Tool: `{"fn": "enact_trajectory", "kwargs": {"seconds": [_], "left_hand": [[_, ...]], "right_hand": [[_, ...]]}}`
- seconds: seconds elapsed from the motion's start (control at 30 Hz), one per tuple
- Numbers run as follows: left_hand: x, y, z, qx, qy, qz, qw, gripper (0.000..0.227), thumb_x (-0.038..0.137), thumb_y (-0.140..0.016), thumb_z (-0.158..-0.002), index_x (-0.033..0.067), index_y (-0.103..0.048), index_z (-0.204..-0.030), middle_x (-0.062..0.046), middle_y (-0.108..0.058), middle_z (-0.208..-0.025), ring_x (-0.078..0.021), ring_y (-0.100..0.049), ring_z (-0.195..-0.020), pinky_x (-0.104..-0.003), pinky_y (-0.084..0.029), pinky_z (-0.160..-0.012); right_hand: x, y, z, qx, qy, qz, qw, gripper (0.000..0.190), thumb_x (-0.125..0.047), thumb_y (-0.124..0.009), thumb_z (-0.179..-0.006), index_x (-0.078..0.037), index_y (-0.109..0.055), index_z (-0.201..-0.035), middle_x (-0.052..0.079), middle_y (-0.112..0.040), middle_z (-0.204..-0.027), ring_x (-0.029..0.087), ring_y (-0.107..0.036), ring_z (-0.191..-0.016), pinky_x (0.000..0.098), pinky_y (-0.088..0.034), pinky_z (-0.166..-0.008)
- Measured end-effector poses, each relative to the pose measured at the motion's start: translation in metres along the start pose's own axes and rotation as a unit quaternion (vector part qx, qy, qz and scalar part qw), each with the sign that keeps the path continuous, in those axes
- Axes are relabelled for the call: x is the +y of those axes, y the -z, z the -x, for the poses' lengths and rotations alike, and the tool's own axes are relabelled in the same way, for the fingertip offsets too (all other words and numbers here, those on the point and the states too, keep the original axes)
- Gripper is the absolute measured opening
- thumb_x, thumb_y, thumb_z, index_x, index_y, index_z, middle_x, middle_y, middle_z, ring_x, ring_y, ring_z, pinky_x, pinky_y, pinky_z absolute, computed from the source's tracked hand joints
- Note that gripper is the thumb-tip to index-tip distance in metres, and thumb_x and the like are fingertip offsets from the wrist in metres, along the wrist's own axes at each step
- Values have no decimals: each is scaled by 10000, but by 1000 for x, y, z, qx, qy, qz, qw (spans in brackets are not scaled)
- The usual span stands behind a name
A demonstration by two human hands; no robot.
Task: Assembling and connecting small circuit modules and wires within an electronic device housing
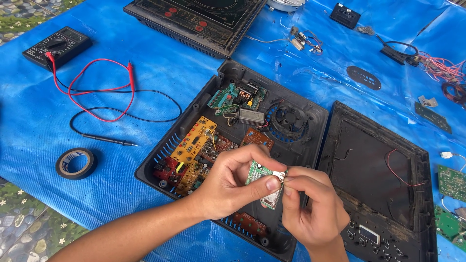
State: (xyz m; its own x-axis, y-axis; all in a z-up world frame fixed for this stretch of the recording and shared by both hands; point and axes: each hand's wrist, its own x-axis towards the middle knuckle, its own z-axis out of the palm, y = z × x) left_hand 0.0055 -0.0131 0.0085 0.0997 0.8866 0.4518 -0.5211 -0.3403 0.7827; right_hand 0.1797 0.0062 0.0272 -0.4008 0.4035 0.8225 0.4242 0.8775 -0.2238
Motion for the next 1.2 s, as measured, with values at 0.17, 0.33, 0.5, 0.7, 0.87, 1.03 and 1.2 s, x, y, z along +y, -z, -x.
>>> {"fn": "enact_trajectory", "kwargs": {"seconds": [0.17, 0.33, 0.5, 0.7, 0.87, 1.03, 1.2], "left_hand": [[1, 2, -1, -2, -14, -16, 1000, 162, 99, -698, -993, 50, -682, -1147, -26, -609, -900, -91, -547, -799, -228, -424, -700], [5, 7, -9, -19, -69, -72, 995, 163, 115, -678, -1006, 46, -681, -1154, -54, -611, -941, -137, -577, -854, -254, -476, -743], [5, 8, -14, -1, -118, -152, 981, 165, 177, -669, -1009, 68, -689, -1132, -87, -684, -1027, -192, -654, -948, -303, -535, -836], [4, 7, -15, 6, -127, -178, 976, 171, 163, -674, -1004, 62, -696, -1139, -96, -697, -1034, -210, -682, -973, -318, -558, -871], [5, 7, -16, 4, -144, -222, 964, 159, 161, -664, -1005, 61, -694, -1125, -96, -700, -1015, -210, -683, -946, -315, -554, -851], [7, 8, -16, -9, -164, -246, 955, 146, 157, -656, -1010, 54, -686, -1110, -93, -709, -1040, -215, -680, -945, -322, -555, -865], [5, 7, -13, -57, -142, -220, 963, 137, 153, -657, -1014, 63, -683, -1113, -97, -695, -1025, -196, -680, -878, -288, -569, -773]], "right_hand": [[-3, -2, -2, 8, -17, -11, 1000, 164, -100, -549, -997, 56, -595, -979, 212, -691, -907, 272, -733, -791, 302, -596, -678], [-11, 3, -18, 4, -90, -70, 993, 128, -109, -594, -989, 10, -638, -982, 182, -709, -947, 269, -744, -857, 322, -588, -707], [-16, 12, -28, -35, -255, -171, 951, 99, -42, -689, -933, -20, -678, -1029, 83, -737, -901, 149, -744, -804, 248, -631, -714], [-15, 21, -36, -88, -337, -210, 914, 58, -100, -704, -926, -51, -728, -946, 49, -730, -788, 139, -697, -620, 256, -573, -525], [-12, 24, -35, -116, -365, -221, 897, 118, -147, -679, -954, -55, -728, -898, 46, -667, -630, 112, -632, -555, 248, -540, -506], [-4, 29, -32, -143, -399, -245, 872, 123, -158, -687, -960, -51, -726, -912, 46, -632, -605, 105, -599, -557, 250, -525, -519], [16, 38, -32, -184, -443, -266, 836, 100, -95, -809, -867, -13, -765, -831, 63, -657, -591, 126, -579, -505, 273, -503, -494]]}}
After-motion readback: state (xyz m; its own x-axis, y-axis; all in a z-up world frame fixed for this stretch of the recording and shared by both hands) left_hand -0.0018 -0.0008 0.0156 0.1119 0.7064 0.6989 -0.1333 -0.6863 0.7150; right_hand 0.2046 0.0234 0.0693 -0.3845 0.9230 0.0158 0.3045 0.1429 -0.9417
